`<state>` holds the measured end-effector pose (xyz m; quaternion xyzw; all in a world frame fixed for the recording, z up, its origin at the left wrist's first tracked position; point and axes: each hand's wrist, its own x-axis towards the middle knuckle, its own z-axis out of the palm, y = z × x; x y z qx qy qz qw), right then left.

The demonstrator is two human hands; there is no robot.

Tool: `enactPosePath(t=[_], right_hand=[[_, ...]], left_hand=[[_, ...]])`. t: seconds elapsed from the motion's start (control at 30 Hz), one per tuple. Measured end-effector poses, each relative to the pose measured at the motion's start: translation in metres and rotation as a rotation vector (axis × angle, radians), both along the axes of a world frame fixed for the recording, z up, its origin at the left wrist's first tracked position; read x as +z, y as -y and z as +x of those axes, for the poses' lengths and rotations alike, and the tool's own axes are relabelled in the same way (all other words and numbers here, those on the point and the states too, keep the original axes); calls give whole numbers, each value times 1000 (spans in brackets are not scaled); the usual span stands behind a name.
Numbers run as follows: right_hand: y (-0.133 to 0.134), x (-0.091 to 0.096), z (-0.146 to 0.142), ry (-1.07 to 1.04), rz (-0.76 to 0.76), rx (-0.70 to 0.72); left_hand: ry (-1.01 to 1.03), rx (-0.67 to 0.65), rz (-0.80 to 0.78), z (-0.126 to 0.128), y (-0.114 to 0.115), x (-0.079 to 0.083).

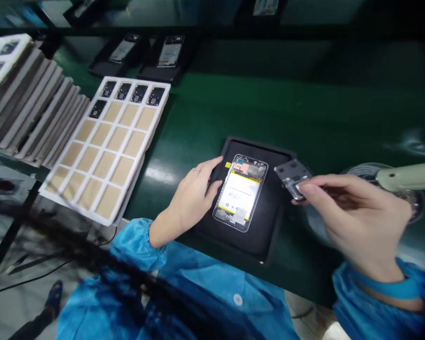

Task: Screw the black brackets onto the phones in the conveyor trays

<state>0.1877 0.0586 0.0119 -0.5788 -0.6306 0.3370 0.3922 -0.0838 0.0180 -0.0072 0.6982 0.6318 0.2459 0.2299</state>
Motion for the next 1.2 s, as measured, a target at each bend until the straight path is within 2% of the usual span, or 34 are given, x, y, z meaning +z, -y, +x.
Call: enactPosePath(t=[0.1,0.17,0.27,0.37,0.47,0.6,0.83,0.97,1.1,1.2], right_hand=[[-2,-2,0,103,13,-13],[-4,-4,2,224,52,36],[-8,-6,6,328,134,204],[-9,-7,4,280,169,387],[-8,-9,0,243,171,493],[-7,-13,-2,262,165,501],[-9,-11,-2,307,156,477],[-9,-8,-2,318,131,481],[-8,-8,-1,279,89,482],[-8,-11,-1,292,127,500]], left_hand=[[-16,-31,-18,8,12,0],[-21,-56,-24,14,25,2],[-26,-78,-35,21,46,8],[-54,-95,-42,22,62,15],[-131,-92,59,20,67,20],[-192,-117,204,20,62,25],[-267,-273,251,40,57,20],[-311,-271,275,51,57,13],[-311,-253,277,53,60,12],[-317,-235,273,52,61,12]])
